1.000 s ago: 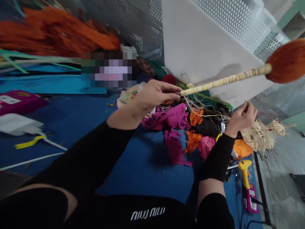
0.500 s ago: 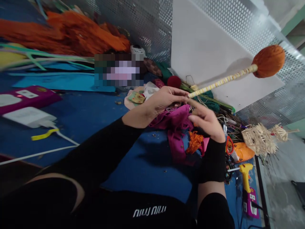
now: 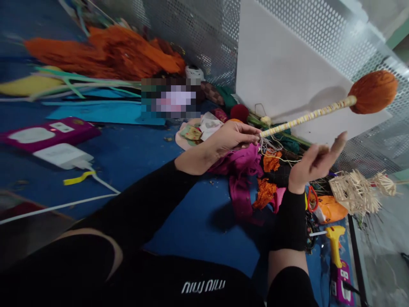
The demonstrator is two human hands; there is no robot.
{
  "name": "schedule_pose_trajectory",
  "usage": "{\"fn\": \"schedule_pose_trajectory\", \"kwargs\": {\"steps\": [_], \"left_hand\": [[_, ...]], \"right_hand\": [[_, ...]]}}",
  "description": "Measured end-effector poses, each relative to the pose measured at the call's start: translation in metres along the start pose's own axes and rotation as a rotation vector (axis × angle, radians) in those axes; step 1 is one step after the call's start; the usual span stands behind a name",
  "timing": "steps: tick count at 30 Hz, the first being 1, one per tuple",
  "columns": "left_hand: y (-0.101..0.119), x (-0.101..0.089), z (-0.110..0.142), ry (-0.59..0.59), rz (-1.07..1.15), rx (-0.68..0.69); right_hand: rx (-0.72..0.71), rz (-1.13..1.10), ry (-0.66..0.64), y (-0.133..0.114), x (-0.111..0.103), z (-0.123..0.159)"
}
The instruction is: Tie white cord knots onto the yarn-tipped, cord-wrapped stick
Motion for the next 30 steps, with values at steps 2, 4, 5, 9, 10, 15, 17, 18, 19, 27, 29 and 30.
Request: {"fn": "schedule_pose_trajectory", "kwargs": {"steps": [2,4,5,9,10,15,17,18,19,27,29,30], "left_hand": [[-0.002,-0.001,-0.002,0.002,-0.005,-0.002],[-0.005,-0.001,-0.004,-0.001,-0.007,0.008],[-0.006,-0.002,-0.005,-0.006,-0.007,0.019],[-0.006,-0.002,-0.005,-0.025,-0.014,0.063],[-0.006,-0.002,-0.004,-0.031,-0.014,0.066],[0.001,-0.007,-0.001,0.038,-0.036,0.103],[0.005,-0.011,-0.002,0.098,-0.055,0.121],[0.006,-0.012,-0.002,0.124,-0.064,0.129],[0.008,-0.014,-0.002,0.148,-0.073,0.137],[0.002,-0.022,-0.014,0.276,-0.274,0.278],[-0.001,-0.023,-0.018,0.28,-0.329,0.301],[-0.003,-0.023,-0.019,0.278,-0.364,0.311]], "right_hand": [[-0.051,0.075,0.042,-0.003,0.004,0.005],[-0.078,0.103,0.101,-0.006,0.004,0.01],[-0.076,0.109,0.149,-0.006,0.003,0.013],[0.072,0.066,0.046,0.012,0.019,0.012],[0.129,0.008,-0.09,0.018,0.03,0.012],[0.344,-0.385,-0.603,0.024,0.078,0.026],[0.355,-0.365,-0.566,0.017,0.08,0.028],[0.323,-0.317,-0.49,0.013,0.077,0.027],[0.27,-0.26,-0.396,0.008,0.072,0.026],[-0.28,0.135,-0.221,-0.026,0.07,0.039],[-0.357,0.187,-0.245,-0.031,0.073,0.043],[-0.388,0.211,-0.256,-0.033,0.074,0.045]]}}
Point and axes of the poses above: each hand's wrist, its own z-axis away from the middle knuckle, its own x-axis out of the palm, y = z × x, the point moved 5 cm from there along -z, towards the middle knuckle, and after that the axes turned 11 degrees about -z, right-handed, at the moved point
